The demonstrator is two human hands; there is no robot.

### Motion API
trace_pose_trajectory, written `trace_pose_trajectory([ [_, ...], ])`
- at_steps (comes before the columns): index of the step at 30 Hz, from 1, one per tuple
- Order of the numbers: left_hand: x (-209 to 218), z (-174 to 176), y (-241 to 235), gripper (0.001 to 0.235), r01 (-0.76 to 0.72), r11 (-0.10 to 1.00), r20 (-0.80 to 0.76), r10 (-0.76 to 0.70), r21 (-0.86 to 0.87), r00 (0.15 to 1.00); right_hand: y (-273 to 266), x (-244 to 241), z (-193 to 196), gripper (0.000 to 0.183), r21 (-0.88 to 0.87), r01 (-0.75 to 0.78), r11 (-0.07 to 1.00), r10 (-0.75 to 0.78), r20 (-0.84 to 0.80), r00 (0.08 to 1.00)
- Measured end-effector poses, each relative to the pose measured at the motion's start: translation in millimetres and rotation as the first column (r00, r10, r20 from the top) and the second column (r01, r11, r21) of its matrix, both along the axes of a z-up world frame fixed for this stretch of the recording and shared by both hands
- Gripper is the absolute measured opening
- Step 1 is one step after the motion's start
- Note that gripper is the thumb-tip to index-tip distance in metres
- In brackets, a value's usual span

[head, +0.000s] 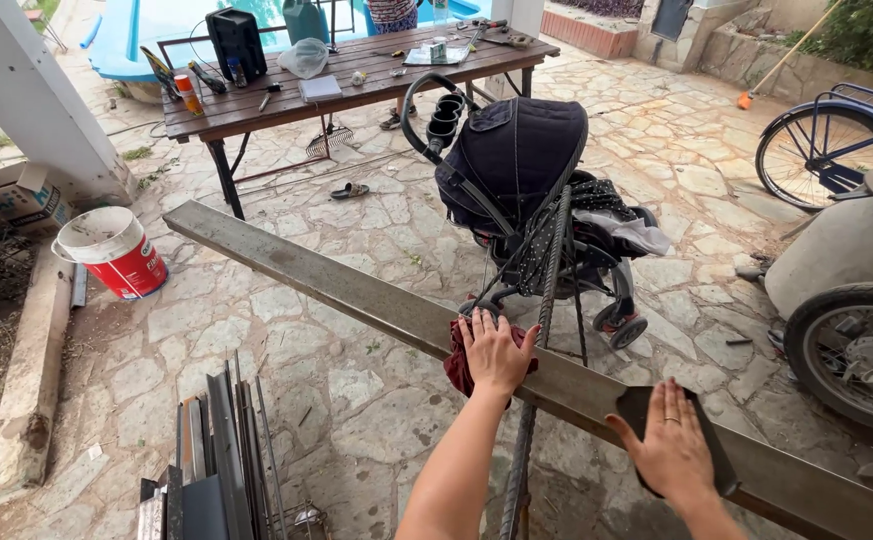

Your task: Sanding the surface of a long metal beam using a sanding block and wiping it with a cloth.

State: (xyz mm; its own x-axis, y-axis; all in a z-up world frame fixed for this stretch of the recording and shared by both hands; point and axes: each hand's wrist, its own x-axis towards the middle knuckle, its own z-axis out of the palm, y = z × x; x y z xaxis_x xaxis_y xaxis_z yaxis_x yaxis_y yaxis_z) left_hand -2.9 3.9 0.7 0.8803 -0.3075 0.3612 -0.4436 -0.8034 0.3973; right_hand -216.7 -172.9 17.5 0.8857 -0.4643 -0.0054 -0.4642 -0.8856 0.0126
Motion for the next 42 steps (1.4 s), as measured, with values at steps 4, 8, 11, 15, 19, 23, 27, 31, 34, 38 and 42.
trace_pose_trajectory([
  [4, -0.4, 0.5, 1.3, 0.089, -0.002, 1.000, 0.019, 0.002, -0.013, 1.000, -19.6, 23.4, 3.8, 0.117, 0.118, 0.171, 0.978, -0.165, -0.061, 0.985],
  [8, -1.5, -0.5, 1.2, 0.091, -0.002, 1.000, 0.002, 0.002, -0.003, 1.000, 13.7, 13.2, 4.8, 0.115, 0.105, 0.059, 0.993, -0.057, -0.022, 0.998],
  [11, 1.6, -1.3, -0.2, 0.091, 0.000, 1.000, 0.010, 0.001, -0.016, 1.000, -4.6, -2.3, 0.1, 0.105, -0.017, -0.028, 0.999, 0.027, -0.020, 0.999],
  [15, -3.3, -4.5, 0.3, 0.090, 0.001, 1.000, 0.012, -0.001, -0.011, 1.000, -23.2, 12.9, 0.9, 0.116, 0.095, 0.174, 0.980, -0.170, -0.052, 0.984],
  [19, -1.9, -1.8, 1.1, 0.090, -0.001, 1.000, 0.010, 0.001, -0.012, 1.000, 11.1, 10.1, -2.5, 0.115, 0.037, 0.033, 0.999, -0.034, 0.017, 0.999],
  [23, 1.4, 2.4, 2.4, 0.091, 0.004, 1.000, 0.005, -0.004, -0.011, 1.000, -29.4, -7.3, -6.9, 0.105, -0.094, 0.021, 0.995, -0.019, 0.017, 1.000],
  [27, -4.5, 0.6, 2.2, 0.092, 0.012, 1.000, 0.008, -0.012, -0.016, 1.000, -38.1, 8.3, -4.7, 0.115, 0.050, 0.218, 0.975, -0.215, -0.065, 0.974],
  [31, -3.0, 1.8, 2.8, 0.092, 0.007, 1.000, 0.008, -0.006, -0.028, 1.000, 1.6, -6.5, -7.6, 0.111, 0.008, 0.025, 1.000, -0.025, 0.020, 0.999],
  [34, -3.6, -0.9, 2.4, 0.091, 0.005, 1.000, 0.012, -0.005, -0.026, 1.000, -29.5, -32.7, -2.5, 0.108, -0.043, 0.101, 0.994, -0.102, -0.022, 0.995],
  [38, -2.1, -4.2, 0.9, 0.091, 0.005, 1.000, 0.030, -0.004, -0.024, 1.000, -43.9, -11.5, -1.6, 0.116, 0.040, 0.247, 0.968, -0.245, -0.052, 0.968],
  [42, -1.0, -5.0, 2.4, 0.090, -0.007, 1.000, 0.060, 0.008, -0.028, 0.998, -19.1, -20.5, -2.8, 0.113, 0.048, 0.087, 0.995, -0.086, -0.029, 0.996],
])
